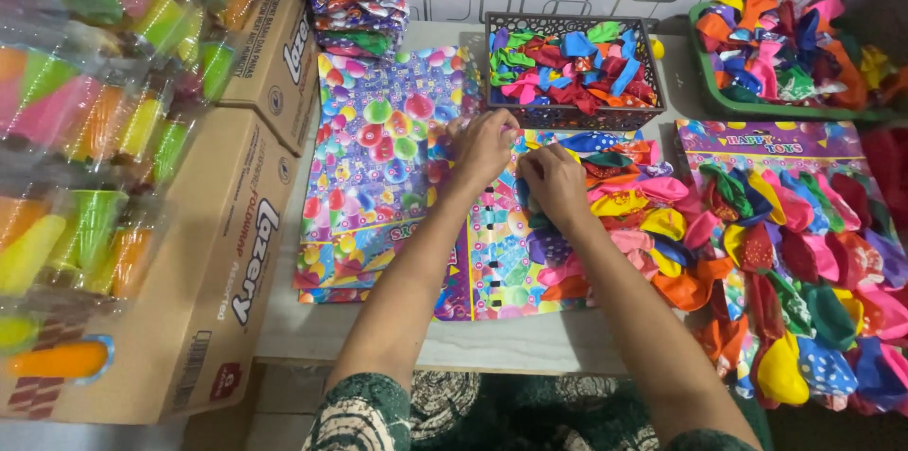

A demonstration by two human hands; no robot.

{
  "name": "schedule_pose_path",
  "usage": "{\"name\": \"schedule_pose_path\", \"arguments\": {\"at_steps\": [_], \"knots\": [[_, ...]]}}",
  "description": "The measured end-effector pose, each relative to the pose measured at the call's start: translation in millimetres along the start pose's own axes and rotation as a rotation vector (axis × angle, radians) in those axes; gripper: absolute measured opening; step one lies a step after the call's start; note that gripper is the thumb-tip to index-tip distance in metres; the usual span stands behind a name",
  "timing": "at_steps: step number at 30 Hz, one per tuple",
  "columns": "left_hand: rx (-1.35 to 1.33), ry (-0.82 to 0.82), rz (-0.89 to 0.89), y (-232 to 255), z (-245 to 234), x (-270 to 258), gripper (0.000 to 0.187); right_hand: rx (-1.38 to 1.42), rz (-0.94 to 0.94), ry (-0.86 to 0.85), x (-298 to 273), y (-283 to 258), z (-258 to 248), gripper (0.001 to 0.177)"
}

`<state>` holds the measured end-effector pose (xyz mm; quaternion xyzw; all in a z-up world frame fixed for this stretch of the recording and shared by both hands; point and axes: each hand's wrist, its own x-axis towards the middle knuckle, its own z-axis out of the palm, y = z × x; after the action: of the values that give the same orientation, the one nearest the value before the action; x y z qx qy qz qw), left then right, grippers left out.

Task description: Organizing and arranging uninflated balloons from a basket onto cardboard display sheets.

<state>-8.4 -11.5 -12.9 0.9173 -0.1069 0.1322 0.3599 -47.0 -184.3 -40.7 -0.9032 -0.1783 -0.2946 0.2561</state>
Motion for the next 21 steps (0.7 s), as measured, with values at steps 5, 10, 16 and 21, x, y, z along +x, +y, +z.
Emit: {"name": "schedule_pose_path", "arguments": {"at_steps": [5, 10, 16, 21], "knots": [[-0.02, 0.01, 0.0, -1, 0, 1, 0.008, 0.028, 0.077, -0.017, -1, 3, -1, 0.011], [-0.034, 0.018, -0.007, 0, 4, 1, 0.008, 0.029, 0.107, -0.006, 0, -1, -3, 0.011], [-0.059, 0.052, 0.016, -1, 6, 0, 0.008, 0.133, 0.11, -0.056, 4, -16, -10, 0.015], [-0.073, 0.057, 0.018, 0, 4, -3, 0.008, 0.113, 0.184, -0.063, 3, -10, -12, 0.019]]}}
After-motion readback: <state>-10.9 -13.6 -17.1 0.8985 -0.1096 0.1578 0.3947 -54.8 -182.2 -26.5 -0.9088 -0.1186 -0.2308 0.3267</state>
